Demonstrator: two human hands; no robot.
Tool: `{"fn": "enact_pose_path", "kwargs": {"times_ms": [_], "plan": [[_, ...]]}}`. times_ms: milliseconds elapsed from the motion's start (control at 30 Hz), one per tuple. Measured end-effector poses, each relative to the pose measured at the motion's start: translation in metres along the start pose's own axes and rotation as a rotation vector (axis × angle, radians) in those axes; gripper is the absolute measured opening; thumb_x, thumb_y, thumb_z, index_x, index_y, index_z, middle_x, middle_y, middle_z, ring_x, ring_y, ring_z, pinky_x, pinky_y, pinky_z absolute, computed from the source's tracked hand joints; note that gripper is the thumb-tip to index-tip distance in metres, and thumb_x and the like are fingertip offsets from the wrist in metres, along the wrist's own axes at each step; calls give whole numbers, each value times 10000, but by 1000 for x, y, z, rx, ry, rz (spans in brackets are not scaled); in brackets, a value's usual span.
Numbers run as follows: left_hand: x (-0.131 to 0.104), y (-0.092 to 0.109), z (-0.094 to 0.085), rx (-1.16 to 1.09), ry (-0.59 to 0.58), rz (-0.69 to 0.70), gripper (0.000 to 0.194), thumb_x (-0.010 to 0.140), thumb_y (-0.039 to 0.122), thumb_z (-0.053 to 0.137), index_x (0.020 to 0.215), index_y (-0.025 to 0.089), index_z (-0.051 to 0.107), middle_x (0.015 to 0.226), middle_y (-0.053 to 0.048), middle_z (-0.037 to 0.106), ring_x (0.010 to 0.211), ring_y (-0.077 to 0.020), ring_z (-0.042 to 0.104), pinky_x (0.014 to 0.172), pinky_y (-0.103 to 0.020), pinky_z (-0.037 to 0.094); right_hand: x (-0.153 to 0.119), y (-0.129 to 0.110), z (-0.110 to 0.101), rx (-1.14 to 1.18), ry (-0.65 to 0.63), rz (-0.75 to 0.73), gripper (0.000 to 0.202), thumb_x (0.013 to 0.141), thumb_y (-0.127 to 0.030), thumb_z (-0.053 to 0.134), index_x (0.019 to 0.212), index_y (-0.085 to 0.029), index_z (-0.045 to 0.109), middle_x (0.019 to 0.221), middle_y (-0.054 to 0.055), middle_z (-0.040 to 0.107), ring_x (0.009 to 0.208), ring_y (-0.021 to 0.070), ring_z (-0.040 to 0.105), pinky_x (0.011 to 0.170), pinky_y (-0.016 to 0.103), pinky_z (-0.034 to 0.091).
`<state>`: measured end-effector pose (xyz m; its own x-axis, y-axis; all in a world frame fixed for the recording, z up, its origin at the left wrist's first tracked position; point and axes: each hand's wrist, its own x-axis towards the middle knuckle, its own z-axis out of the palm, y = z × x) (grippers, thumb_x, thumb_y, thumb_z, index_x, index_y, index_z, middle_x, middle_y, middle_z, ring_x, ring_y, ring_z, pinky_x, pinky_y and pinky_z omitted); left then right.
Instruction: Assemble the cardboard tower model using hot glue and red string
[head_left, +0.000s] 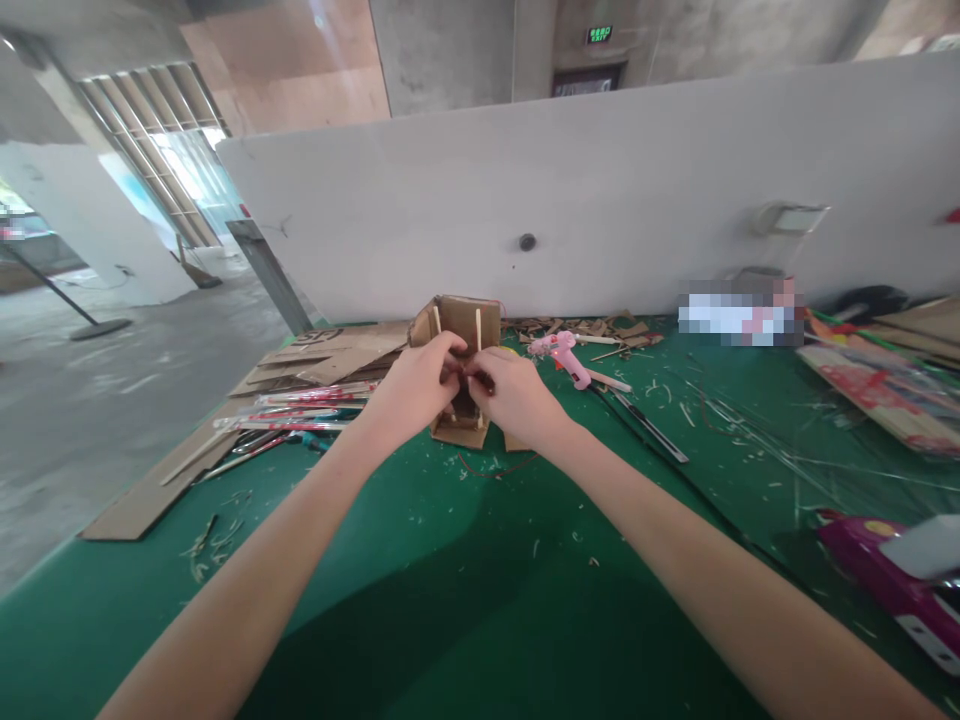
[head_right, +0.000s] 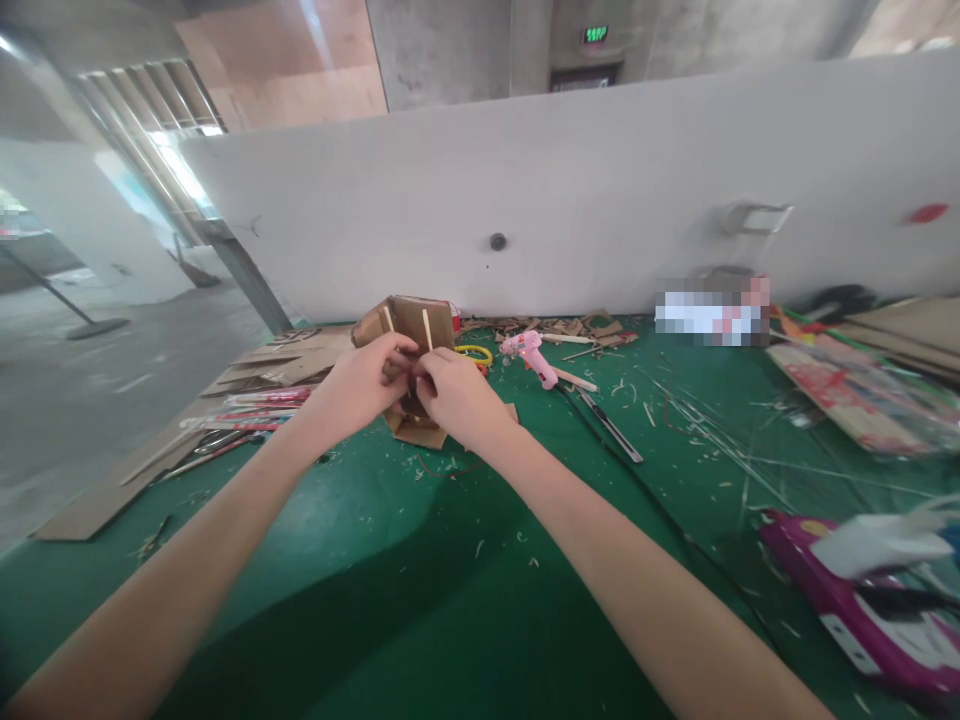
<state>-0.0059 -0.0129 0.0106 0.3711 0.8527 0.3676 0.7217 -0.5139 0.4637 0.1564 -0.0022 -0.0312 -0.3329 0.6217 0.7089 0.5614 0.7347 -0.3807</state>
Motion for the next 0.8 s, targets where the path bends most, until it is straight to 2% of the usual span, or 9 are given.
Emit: {"fn": "enact_pose_path", "kwargs": {"times_ms": [133, 333, 600, 800], "plan": [[1, -4, 2, -107, -34, -5, 359, 771, 60, 523, 1095, 212, 552, 948, -32, 707, 726, -155, 694, 610, -228, 517, 1, -3, -1, -28, 1, 6, 171, 800, -18, 508, 808, -151, 614, 834, 60, 618, 764, 168, 559, 713, 294, 443], [3, -12, 4, -241, -63, -61, 341, 777, 65, 506, 1087, 209, 522, 950, -29, 688, 529, -100, 646, 527, -216, 518, 1, -2, 2, -46, 11, -75, 208, 863, -19, 469, 811, -140, 629, 907, 93, 661, 850, 184, 603, 794, 328, 484], [5, -15, -2, -249, -79, -79, 290, 781, 94, 538, 1054, 193, 526, 937, -31, 678, 468, -74, 602, 505, -211, 505, -2, 1, 3, -159, -7, -156, 209, 918, -67, 454, 879, -137, 647, 991, 120, 658, 934, 211, 608, 836, 363, 517], [5, -16, -2, -295, -120, -73, 274, 772, 83, 517, 1024, 188, 530, 909, -27, 671, 483, -74, 601, 515, -213, 500, -4, -1, 2, -258, -67, -143, 203, 938, -88, 441, 928, -132, 639, 1017, 139, 633, 907, 221, 600, 782, 367, 529]]}}
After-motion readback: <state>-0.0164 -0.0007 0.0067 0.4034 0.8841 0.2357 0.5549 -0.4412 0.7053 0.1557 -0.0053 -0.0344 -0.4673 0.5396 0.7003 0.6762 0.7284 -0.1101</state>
